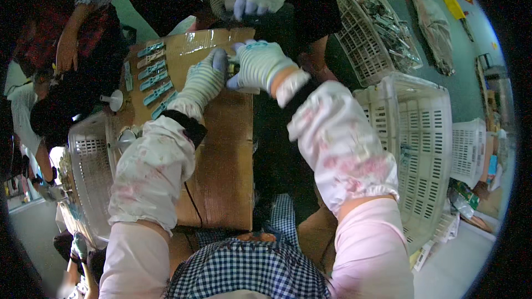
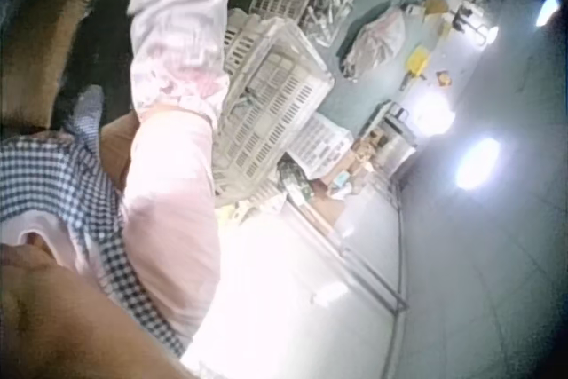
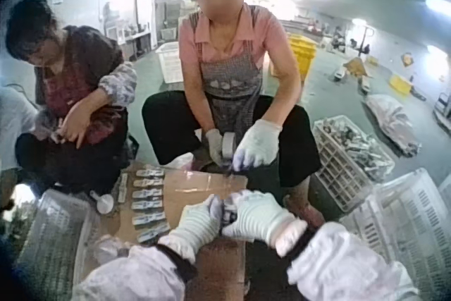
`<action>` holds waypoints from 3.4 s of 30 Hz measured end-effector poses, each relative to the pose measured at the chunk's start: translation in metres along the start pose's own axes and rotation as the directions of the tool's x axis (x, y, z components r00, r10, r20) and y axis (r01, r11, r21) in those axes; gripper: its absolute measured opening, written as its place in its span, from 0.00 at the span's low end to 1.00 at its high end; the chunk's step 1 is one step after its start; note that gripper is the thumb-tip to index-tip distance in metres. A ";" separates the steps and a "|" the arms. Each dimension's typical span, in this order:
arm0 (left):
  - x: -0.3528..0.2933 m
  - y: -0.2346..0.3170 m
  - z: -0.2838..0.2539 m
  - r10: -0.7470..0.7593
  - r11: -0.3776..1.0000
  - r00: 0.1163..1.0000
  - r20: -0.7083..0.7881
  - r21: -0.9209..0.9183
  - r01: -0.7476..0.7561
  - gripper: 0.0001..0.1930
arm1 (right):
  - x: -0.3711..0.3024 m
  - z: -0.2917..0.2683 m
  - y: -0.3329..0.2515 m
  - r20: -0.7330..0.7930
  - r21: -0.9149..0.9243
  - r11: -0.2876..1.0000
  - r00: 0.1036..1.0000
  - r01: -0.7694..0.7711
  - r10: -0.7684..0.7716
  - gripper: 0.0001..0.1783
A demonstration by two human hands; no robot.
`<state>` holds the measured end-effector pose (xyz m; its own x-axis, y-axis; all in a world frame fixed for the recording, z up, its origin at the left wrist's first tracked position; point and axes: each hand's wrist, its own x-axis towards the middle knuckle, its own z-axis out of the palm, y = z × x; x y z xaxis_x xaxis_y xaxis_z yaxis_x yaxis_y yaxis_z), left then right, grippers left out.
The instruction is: Assemble small plastic clips and components on a cardboard surface while seated on the floor.
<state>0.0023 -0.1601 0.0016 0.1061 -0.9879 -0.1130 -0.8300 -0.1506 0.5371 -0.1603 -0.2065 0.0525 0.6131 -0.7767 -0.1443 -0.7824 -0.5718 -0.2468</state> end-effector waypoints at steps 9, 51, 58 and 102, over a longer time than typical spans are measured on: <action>0.065 -0.005 0.007 0.004 0.991 0.984 0.176 0.127 -0.027 0.24 | 0.021 0.016 -0.002 -0.096 -0.262 0.963 0.995 -0.065 0.041 0.48; -0.180 -0.040 0.019 0.205 0.882 0.939 0.278 0.363 -0.300 0.17 | -0.082 0.026 -0.065 0.346 0.388 0.920 0.934 -0.058 -0.087 0.14; -0.178 -0.037 0.014 0.124 0.884 0.920 0.371 0.380 -0.272 0.19 | -0.108 0.016 -0.089 0.351 0.349 0.922 0.888 0.169 -0.296 0.23; -0.264 0.023 -0.084 0.195 -0.070 0.887 -0.419 -0.908 -0.413 0.52 | -0.187 0.003 -0.172 -0.411 0.868 0.243 0.902 0.432 -0.137 0.57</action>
<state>0.0012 0.0939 0.1144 0.1615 -0.9210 0.3544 0.5114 0.3853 0.7682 -0.1402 0.0382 0.1188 0.6148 -0.7306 0.2971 0.1700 -0.2450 -0.9545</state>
